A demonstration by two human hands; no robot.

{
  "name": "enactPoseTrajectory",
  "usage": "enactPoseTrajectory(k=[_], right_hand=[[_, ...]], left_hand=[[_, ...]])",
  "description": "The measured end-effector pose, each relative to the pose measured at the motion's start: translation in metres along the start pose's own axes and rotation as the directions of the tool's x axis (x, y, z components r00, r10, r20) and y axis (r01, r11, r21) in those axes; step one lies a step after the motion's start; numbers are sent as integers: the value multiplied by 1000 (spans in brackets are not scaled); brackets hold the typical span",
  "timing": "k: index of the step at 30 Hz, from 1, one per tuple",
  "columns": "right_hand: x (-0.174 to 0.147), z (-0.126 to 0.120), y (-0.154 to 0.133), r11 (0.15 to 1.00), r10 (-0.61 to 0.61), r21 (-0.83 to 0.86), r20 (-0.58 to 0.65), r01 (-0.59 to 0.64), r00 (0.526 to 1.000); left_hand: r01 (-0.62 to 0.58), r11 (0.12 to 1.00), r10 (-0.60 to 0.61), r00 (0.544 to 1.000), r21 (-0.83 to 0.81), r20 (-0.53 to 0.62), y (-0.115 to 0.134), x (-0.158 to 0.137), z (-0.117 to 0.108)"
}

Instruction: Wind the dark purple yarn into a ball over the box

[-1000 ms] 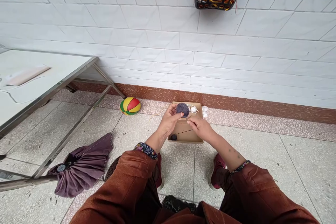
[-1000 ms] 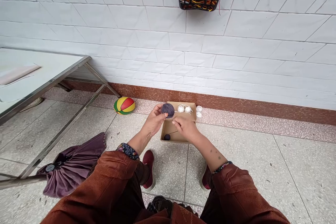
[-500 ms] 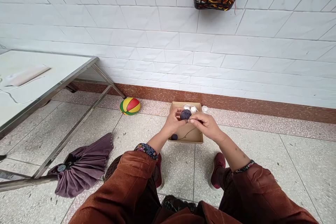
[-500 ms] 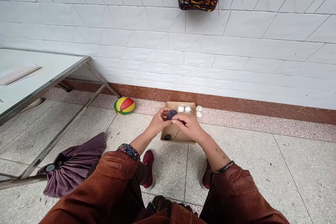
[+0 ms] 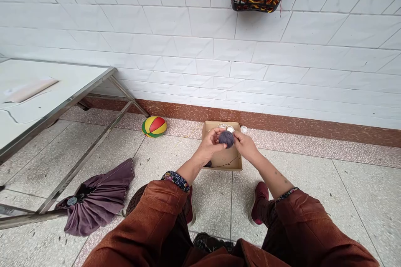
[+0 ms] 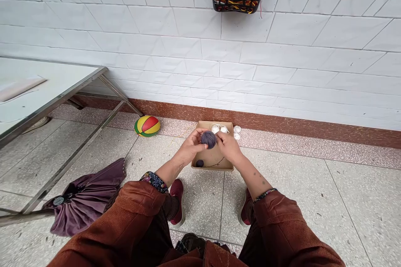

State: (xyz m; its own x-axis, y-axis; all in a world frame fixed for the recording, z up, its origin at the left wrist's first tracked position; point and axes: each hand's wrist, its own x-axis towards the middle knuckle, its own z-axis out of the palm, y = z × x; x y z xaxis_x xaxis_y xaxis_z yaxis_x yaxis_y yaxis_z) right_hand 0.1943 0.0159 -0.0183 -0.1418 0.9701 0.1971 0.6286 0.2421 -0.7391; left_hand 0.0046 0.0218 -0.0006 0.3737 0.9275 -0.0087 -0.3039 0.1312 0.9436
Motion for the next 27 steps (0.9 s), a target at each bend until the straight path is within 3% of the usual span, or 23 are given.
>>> enactPoseTrajectory(k=[5,11,13,16,19,22,24,27], right_hand=[[-13,15,-17,985,-141,-68,187,156,972],[-24,1,-49,922,-372,23,324,386,870],[-23,-9,-56,918,-395,89,278,386,876],[-17,-24,-57,934,-343,150,132,324,930],[-8,-33,-48,956,-250,153,-14,249,968],[0,-33,-31,978,-158,118,-105,170,982],[4,-28,-18,990,-96,93,-128,108,987],[5,-15,-2,998,-8,56,-41,10,999]], left_hand=[[-31,990,-4,969,-136,-247,-6,12,-15],[5,1000,-11,930,-17,-368,-9,14,-25],[13,999,2,941,42,-339,-9,13,-24],[42,992,-14,973,121,-229,-9,9,-20],[56,974,-45,997,218,-55,-9,5,-13],[42,973,-69,991,226,114,-7,0,-6],[36,988,-63,981,151,183,-4,-2,-2],[25,1000,-29,972,20,234,1,-2,0]])
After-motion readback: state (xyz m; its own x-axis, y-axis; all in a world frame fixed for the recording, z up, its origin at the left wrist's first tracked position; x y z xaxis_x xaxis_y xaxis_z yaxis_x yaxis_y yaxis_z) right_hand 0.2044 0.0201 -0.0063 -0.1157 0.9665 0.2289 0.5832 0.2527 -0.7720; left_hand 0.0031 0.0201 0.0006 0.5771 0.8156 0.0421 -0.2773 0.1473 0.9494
